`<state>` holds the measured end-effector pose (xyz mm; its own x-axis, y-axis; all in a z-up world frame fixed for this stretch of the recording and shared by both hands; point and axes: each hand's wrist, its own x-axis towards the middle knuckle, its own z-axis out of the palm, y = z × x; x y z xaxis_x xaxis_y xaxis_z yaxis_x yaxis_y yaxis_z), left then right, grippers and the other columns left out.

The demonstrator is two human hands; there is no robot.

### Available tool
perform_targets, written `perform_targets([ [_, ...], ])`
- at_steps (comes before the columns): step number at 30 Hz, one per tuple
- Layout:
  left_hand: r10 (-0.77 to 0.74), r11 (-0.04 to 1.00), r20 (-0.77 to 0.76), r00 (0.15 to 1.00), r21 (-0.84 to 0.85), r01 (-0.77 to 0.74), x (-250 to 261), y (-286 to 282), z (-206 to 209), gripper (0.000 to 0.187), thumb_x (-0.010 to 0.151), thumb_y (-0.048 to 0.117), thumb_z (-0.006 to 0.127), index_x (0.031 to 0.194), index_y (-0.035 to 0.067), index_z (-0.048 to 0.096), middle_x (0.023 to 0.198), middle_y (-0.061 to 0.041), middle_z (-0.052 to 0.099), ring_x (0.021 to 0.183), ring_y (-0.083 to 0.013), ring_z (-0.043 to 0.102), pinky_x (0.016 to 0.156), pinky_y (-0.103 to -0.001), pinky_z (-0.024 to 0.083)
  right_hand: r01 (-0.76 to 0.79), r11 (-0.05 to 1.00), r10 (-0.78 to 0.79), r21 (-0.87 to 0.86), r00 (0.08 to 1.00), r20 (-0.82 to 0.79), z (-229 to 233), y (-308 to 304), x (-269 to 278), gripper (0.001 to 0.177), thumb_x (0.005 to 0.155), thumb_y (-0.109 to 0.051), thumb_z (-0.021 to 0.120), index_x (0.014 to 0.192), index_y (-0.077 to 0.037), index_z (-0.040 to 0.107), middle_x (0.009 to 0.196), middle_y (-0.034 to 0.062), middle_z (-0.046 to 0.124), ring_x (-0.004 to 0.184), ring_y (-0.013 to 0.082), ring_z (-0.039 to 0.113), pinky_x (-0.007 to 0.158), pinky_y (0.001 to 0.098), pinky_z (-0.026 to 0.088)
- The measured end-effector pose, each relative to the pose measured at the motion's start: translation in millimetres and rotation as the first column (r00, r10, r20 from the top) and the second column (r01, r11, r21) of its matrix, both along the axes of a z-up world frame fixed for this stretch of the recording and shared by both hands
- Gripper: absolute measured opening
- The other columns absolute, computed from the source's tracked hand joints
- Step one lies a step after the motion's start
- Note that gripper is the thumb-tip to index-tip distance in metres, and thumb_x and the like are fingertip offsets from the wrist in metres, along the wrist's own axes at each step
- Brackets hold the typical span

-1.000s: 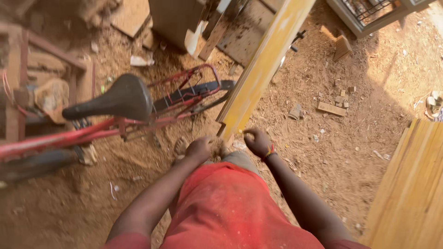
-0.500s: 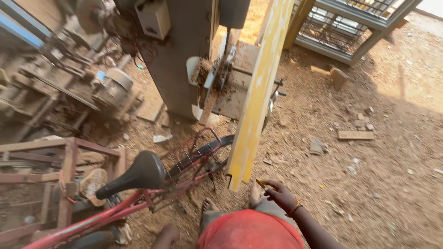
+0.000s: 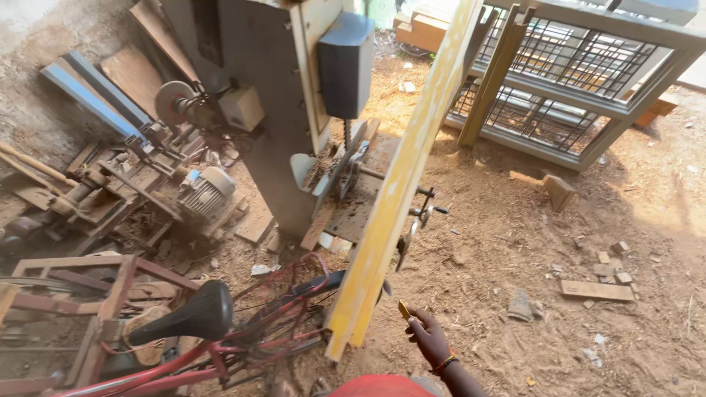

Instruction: The person sands a long yellow wooden plank using a sanding block, moving it back and forth along the surface. The person then moves to a metal frame and sands its edges with the same block.

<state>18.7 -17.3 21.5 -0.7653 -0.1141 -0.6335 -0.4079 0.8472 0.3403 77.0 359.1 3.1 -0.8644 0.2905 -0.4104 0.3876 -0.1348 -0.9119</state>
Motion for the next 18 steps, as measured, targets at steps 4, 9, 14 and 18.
perform_targets([
  [4, 0.089, 0.995, -0.036, 0.995, -0.043, -0.091, 6.1, 26.2, -4.4, 0.024, 0.092, 0.031, 0.061, 0.099, 0.009, 0.067, 0.089, -0.018, 0.072, 0.088, -0.0383, 0.073, 0.079, -0.051, 0.056, 0.082, 0.997, -0.082, -0.013, 0.996, -0.024, -0.4, 34.4, 9.1, 0.04, 0.1, -0.027, 0.053, 0.128, -0.001, 0.069, 0.09, 0.0077, 0.073, 0.072, 0.015, 0.071, 0.056, 0.0292, 0.056],
  [9, 0.201, 0.974, -0.102, 0.974, -0.083, -0.209, 17.9, 57.0, -5.6, 0.025, 0.093, 0.033, 0.059, 0.099, 0.01, 0.065, 0.085, -0.017, 0.072, 0.084, -0.0387, 0.073, 0.076, -0.052, 0.056, 0.147, 0.984, -0.137, -0.101, 0.986, 0.095, -8.3, 67.7, 21.1, 0.04, 0.099, -0.024, 0.052, 0.131, -0.004, 0.065, 0.097, 0.0121, 0.075, 0.067, 0.0194, 0.074, 0.05, 0.0304, 0.055],
  [14, 0.254, 0.956, -0.219, 0.942, -0.087, -0.278, 63.5, 53.3, -10.5, 0.025, 0.095, 0.035, 0.057, 0.099, 0.011, 0.062, 0.081, -0.017, 0.071, 0.08, -0.0392, 0.073, 0.074, -0.053, 0.055, 0.054, 0.985, -0.05, -0.166, 0.998, 0.028, -21.5, 92.8, 14.5, 0.04, 0.101, -0.023, 0.051, 0.132, -0.003, 0.064, 0.098, 0.0135, 0.075, 0.068, 0.0188, 0.073, 0.052, 0.0301, 0.056],
  [18, 0.26, 0.955, -0.348, 0.901, -0.045, -0.293, 87.9, 64.5, -11.4, 0.026, 0.096, 0.037, 0.056, 0.098, 0.011, 0.059, 0.078, -0.016, 0.071, 0.076, -0.0396, 0.073, 0.071, -0.054, 0.055, -0.039, 0.94, 0.032, -0.339, 0.999, -0.027, -13.5, 91.7, -8.1, 0.04, 0.1, -0.022, 0.051, 0.132, -0.001, 0.061, 0.1, 0.0157, 0.073, 0.07, 0.0222, 0.074, 0.055, 0.0319, 0.06],
])
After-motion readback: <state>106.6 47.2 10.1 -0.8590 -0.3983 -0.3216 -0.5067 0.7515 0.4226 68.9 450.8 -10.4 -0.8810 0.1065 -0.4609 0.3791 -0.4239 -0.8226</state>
